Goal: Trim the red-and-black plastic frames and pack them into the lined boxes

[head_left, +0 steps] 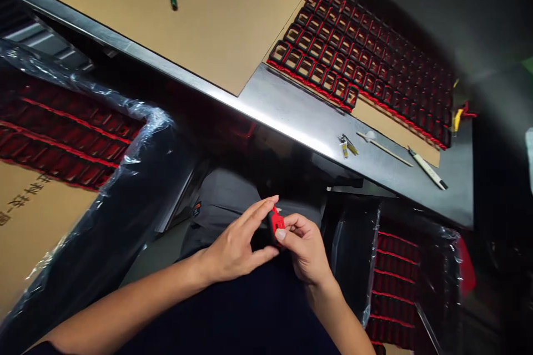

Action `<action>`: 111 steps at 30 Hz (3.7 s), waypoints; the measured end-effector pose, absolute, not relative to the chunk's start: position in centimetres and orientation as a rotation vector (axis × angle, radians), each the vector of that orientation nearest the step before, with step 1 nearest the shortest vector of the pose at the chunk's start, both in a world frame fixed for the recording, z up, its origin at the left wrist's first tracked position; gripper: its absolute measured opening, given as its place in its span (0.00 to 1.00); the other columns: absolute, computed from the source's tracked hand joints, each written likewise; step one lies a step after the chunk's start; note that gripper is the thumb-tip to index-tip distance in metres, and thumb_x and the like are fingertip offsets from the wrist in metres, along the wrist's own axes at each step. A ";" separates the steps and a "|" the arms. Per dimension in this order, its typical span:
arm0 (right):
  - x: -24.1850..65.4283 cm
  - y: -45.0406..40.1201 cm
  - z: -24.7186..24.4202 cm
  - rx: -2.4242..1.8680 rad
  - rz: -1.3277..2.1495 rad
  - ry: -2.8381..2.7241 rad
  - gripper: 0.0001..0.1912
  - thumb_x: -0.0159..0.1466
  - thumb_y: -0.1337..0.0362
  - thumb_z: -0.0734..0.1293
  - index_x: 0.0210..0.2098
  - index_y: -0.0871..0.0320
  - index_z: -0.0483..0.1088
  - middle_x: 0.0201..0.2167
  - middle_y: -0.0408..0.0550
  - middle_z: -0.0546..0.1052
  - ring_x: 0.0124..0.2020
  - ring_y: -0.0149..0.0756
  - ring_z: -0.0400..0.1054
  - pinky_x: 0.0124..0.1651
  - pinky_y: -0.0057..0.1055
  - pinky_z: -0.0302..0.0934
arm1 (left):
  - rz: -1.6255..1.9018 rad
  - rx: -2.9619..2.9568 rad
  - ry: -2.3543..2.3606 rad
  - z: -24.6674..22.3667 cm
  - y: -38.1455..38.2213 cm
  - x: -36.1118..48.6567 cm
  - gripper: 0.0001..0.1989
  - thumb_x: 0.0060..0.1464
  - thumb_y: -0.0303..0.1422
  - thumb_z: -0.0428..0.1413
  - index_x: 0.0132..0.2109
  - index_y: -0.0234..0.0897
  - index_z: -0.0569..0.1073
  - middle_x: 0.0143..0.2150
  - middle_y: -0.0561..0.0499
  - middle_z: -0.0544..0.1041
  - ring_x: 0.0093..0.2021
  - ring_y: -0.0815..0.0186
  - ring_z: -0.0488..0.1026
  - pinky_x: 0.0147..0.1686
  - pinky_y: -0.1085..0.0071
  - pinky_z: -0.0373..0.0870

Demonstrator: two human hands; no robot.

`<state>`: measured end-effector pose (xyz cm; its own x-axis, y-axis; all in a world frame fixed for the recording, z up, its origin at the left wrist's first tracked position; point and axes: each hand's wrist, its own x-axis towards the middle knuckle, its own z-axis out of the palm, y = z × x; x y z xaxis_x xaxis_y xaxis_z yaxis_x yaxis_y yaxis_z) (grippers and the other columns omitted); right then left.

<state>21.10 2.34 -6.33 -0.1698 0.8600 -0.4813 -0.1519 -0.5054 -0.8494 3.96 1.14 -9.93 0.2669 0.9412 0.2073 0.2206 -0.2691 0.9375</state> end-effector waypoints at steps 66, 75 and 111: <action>25.6 1.3 -1.4 -0.839 0.749 -2.349 0.09 0.64 0.72 0.72 0.44 0.57 0.77 0.37 0.50 0.85 0.34 0.37 0.80 0.43 0.36 0.79 | 0.972 1.926 0.745 -7.6 2.4 2.6 0.45 0.50 0.27 0.61 0.72 0.40 0.53 0.53 0.40 0.71 0.49 0.57 0.75 0.45 0.61 0.79; 25.3 1.3 -1.1 -0.751 0.707 -2.435 0.10 0.66 0.73 0.69 0.47 0.59 0.76 0.38 0.51 0.85 0.38 0.39 0.82 0.51 0.40 0.79 | 1.059 1.909 0.744 -7.7 2.5 2.5 0.45 0.48 0.24 0.61 0.72 0.42 0.54 0.51 0.42 0.71 0.49 0.57 0.74 0.45 0.61 0.80; 22.2 0.3 -6.5 -1.070 1.830 -1.154 0.13 0.68 0.55 0.69 0.45 0.58 0.77 0.28 0.47 0.83 0.28 0.34 0.79 0.35 0.30 0.76 | 1.256 1.474 0.803 -9.5 0.7 3.4 0.36 0.51 0.26 0.65 0.62 0.44 0.57 0.62 0.37 0.68 0.58 0.55 0.75 0.54 0.55 0.77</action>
<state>22.16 0.31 -6.52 -0.4035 0.8746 -0.2688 -0.1347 -0.3473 -0.9280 3.41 0.69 -9.46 0.2404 0.9227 0.3014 -0.1142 -0.2815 0.9528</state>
